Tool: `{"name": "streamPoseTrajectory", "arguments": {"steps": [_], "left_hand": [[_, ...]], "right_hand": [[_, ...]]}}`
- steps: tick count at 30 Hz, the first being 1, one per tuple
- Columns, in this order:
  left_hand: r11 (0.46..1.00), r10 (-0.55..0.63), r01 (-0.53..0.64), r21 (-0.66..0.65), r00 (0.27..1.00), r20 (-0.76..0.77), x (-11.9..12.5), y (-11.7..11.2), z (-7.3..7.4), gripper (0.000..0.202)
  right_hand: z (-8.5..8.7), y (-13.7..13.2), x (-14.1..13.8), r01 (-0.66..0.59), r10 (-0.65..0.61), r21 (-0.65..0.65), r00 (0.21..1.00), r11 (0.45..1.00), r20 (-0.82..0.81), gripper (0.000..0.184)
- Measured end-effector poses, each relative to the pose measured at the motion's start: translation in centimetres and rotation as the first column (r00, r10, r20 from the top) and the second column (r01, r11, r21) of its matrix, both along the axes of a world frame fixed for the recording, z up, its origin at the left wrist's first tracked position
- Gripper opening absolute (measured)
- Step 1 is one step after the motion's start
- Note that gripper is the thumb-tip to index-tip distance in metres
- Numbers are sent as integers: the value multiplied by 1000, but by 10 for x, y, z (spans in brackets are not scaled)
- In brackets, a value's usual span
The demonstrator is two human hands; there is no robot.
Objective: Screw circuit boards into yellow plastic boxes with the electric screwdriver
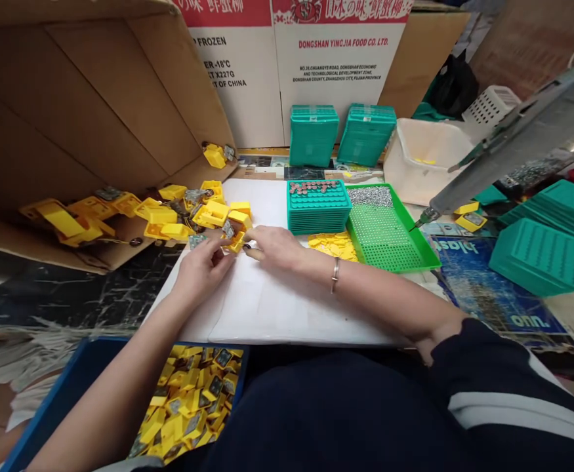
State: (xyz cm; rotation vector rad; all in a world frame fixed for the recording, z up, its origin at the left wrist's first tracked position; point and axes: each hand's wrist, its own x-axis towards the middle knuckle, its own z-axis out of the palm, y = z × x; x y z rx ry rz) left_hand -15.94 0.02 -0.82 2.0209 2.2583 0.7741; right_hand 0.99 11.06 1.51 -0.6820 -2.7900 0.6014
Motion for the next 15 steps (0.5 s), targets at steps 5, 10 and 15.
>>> {"name": "streamPoseTrajectory", "arguments": {"steps": [5,10,15], "left_hand": [[994,48,-41,104,997,-66,-10,-4,12,30],[988,-130,143,61,975,-178,-27,31,36,49],[969,-235,225,-101,966,-104,-41,64,60,36]], "right_hand": [[-4,-5,-14,-9,2,-75,995,997,-98,20],[11,-2,-6,-60,-47,-271,926,961,-374,23],[21,7,-1,-34,-145,-372,886,928,-441,18]]}}
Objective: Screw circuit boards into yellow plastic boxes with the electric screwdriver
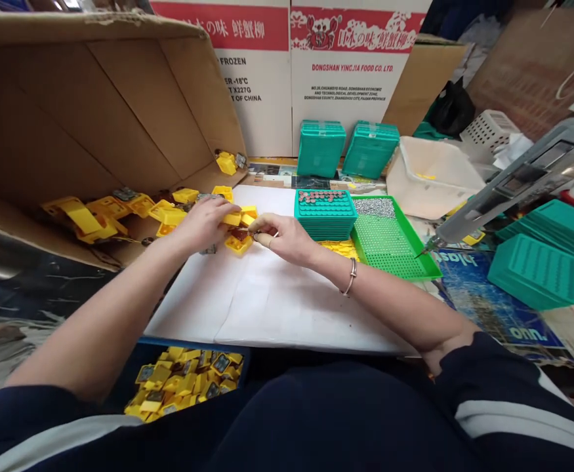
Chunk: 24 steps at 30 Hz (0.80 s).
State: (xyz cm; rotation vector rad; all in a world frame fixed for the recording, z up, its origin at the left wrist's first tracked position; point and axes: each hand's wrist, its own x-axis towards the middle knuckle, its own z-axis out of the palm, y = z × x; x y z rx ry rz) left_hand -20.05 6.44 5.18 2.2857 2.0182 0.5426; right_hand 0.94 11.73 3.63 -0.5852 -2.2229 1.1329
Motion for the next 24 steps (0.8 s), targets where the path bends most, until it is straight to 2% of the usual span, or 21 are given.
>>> {"name": "streamPoseTrajectory", "arguments": {"steps": [3,5,7,9,11,12,13,15,17,19,21,24], "left_hand": [[998,45,-48,43,997,62,4,-8,15,29],[997,74,-77,8,984,165,17,-23,21,32],[981,161,-99,-165,892,421,35,-39,20,34],[956,235,-69,-285,764,601,56,-52,13,35],[927,305,-47,-372,669,678,77,-63,1,38],[912,331,-35,-409,653,681,86,-68,-5,40],[901,338,-20,-434,661,670,93,-73,-11,40],[889,291,23,-457,741,605,105,-83,-18,39],[871,199,81,-484,844,499,112,-92,-18,40],[837,106,145,-527,903,416,115,-100,-14,43],[791,26,227,-568,916,401,115,-105,-9,50],[727,-52,313,-611,912,406,113,-107,-9,65]], "right_hand": [[8,-2,15,19,-28,-126,997,992,-72,15],[14,-8,32,5,-27,-224,995,974,-99,16],[17,-15,53,-27,-9,-309,993,951,-116,17],[17,-25,78,-16,-17,-330,995,944,-97,16],[11,-35,102,81,-88,-264,996,961,-15,15],[6,-41,114,139,-134,-210,990,968,37,14],[1,-46,124,186,-174,-152,981,971,89,15],[-10,-57,142,218,-206,-49,961,975,183,14],[-20,-66,156,175,-182,50,937,983,298,11],[-28,-73,165,115,-174,161,889,980,424,13],[-33,-77,169,91,-207,247,841,965,499,18],[-35,-78,171,121,-268,303,816,945,512,26]]}}
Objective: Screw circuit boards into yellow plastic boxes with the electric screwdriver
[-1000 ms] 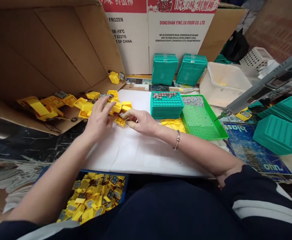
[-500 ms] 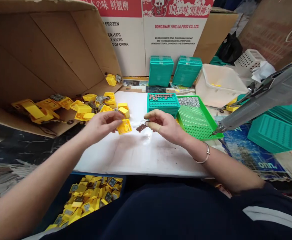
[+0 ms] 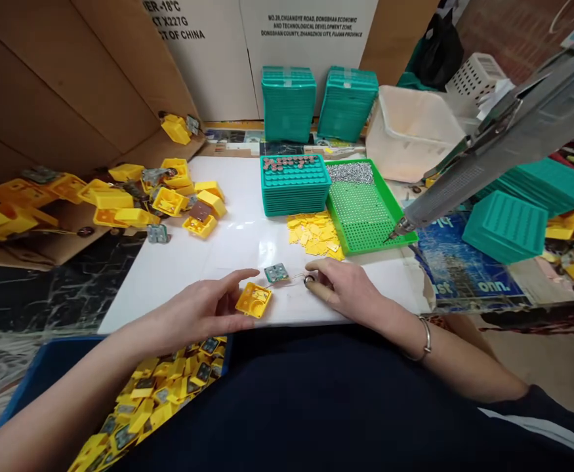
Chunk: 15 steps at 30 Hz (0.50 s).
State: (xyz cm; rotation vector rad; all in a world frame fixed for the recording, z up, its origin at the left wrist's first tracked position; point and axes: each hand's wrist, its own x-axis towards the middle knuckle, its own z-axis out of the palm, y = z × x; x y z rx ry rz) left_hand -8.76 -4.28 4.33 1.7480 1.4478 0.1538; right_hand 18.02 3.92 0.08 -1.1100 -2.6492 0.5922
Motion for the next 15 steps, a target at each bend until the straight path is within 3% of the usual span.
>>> {"name": "streamPoseTrajectory", "arguments": {"steps": [5,8,11,15], "left_hand": [[997,20,-17,74,999,-42,-1,0,-13,51],[984,71,-64,169,997,-33,8,1,-17,43],[969,95,-100,227,995,33,24,2,-15,38],[972,151,-174,159,977,149,46,6,-16,35]], "right_hand": [[2,0,-4,-18,5,87,988,996,151,28],[4,0,-5,-44,33,59,986,997,164,25],[5,6,-2,-17,9,-129,998,991,-62,18],[3,17,2,-40,-186,-504,902,863,-391,11]]}}
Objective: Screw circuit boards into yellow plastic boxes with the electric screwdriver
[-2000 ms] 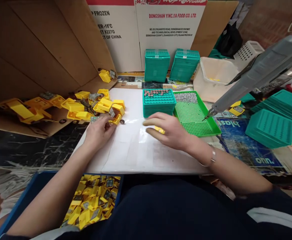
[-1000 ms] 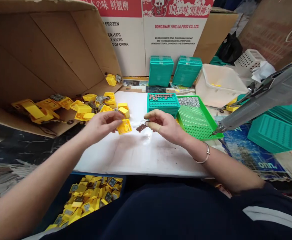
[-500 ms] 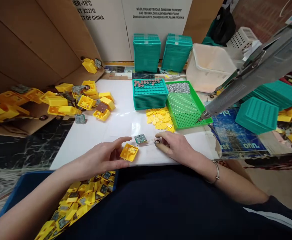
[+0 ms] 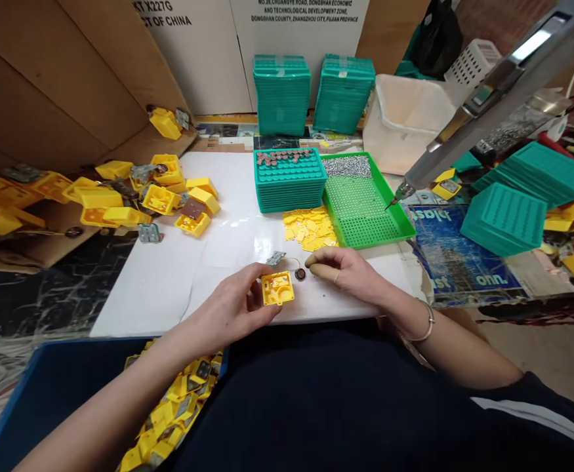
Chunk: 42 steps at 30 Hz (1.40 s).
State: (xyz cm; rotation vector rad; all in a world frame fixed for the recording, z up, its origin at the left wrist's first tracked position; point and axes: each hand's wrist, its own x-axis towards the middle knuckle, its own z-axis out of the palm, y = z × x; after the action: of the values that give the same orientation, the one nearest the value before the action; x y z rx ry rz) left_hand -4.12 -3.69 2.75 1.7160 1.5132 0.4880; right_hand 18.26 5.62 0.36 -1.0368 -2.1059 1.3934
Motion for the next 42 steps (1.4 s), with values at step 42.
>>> {"name": "streamPoseTrajectory", "arguments": {"steps": [42], "left_hand": [[961,183,5,-278,741,646,26,6,-2,42]], "right_hand": [[29,8,-9,-379,372,143,925,914,76,9]]}}
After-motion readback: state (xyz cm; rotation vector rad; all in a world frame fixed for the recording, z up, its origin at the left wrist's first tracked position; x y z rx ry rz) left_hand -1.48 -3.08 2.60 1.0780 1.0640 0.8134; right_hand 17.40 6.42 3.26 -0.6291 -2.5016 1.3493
